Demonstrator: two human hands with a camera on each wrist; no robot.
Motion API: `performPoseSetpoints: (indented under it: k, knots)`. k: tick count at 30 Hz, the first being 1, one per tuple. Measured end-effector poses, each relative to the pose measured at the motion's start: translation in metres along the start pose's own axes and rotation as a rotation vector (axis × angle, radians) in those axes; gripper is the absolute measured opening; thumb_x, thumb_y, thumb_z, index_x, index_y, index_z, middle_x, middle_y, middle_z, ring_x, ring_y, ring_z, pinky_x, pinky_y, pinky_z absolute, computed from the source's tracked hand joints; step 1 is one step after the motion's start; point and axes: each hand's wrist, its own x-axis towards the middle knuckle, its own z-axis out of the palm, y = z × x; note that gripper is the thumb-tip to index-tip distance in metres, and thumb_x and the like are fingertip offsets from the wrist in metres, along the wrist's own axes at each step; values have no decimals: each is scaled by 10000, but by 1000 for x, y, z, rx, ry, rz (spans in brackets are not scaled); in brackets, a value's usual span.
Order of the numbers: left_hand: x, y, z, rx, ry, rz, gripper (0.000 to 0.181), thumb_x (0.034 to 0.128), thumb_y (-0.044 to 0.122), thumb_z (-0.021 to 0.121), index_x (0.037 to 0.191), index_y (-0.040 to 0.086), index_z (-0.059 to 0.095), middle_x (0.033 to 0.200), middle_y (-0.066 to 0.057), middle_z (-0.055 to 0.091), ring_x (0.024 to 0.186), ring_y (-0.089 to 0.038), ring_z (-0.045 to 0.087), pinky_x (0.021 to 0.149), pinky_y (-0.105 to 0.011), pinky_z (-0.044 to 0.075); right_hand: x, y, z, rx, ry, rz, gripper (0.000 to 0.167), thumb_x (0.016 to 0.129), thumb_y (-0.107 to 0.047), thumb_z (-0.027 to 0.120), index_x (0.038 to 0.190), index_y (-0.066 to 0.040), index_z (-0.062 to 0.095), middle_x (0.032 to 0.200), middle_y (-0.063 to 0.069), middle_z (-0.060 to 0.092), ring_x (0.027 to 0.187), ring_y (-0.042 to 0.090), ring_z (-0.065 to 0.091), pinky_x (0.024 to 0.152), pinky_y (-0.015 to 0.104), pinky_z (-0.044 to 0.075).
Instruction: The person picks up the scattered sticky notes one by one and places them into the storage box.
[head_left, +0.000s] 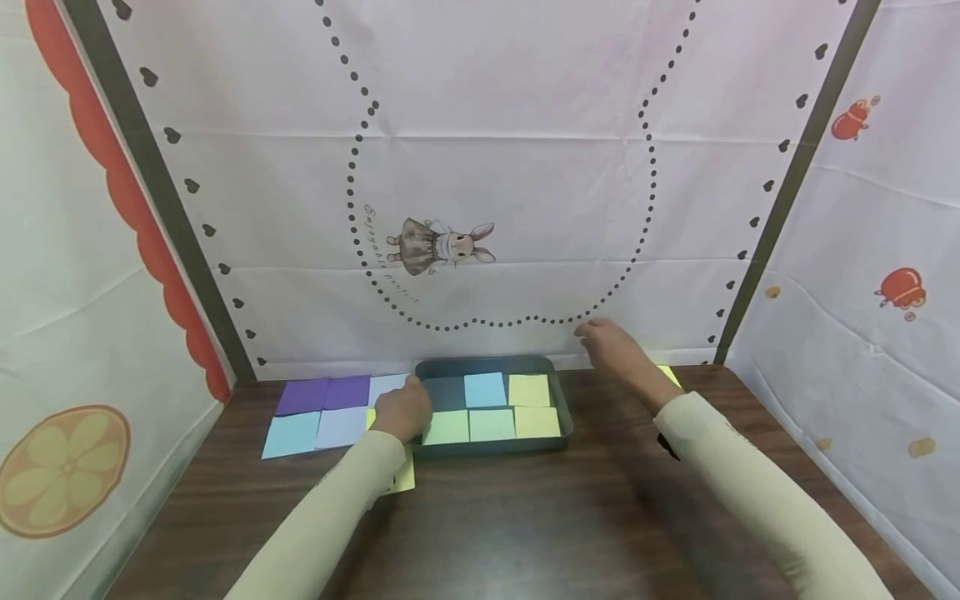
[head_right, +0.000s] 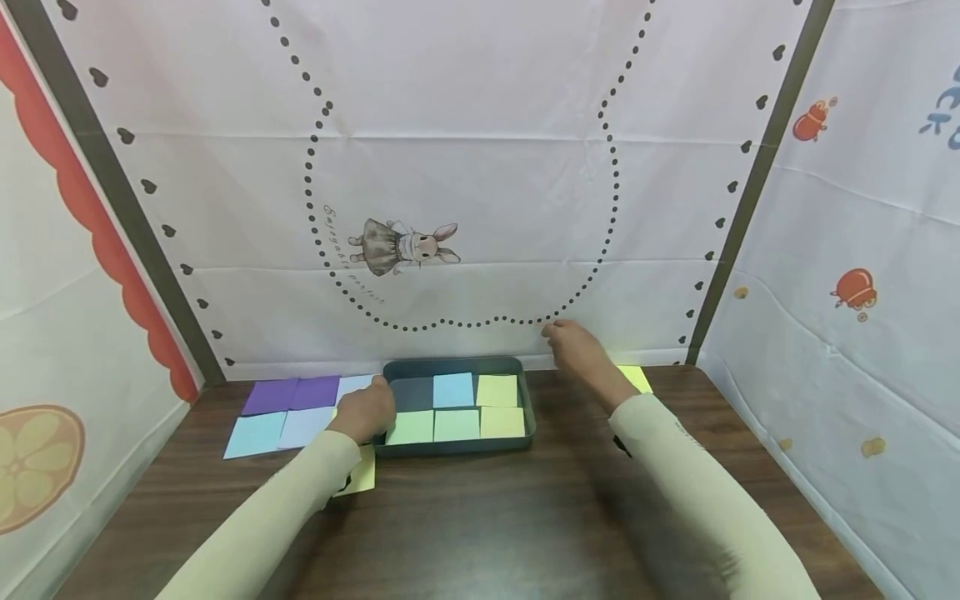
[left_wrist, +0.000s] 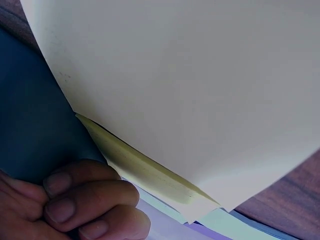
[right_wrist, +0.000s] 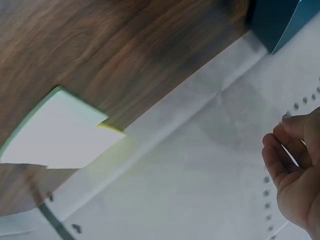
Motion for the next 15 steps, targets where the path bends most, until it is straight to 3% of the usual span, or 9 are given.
performPoseSetpoints:
  k: [7,15]
  knots:
    - [-2,2,0,-6,5,0,594,1015,108,635,1488,-202,453,864,-228,754,764,-332,706,885,-577,636,-19,26,-8,11,-13,81,267,1086,47,615,1319,76,741,1282,261,774,1260,447,734,1097,568,595]
    - [-2,1,-1,4,10,-4,604,1019,105,634,1501,-208,446,864,-237,751,760,-333,699,900,-580,634,-38,44,-6,-12,-79,116,314,1048,115,592,1331,104,726,1272,288,769,1237,466,740,1061,567,615]
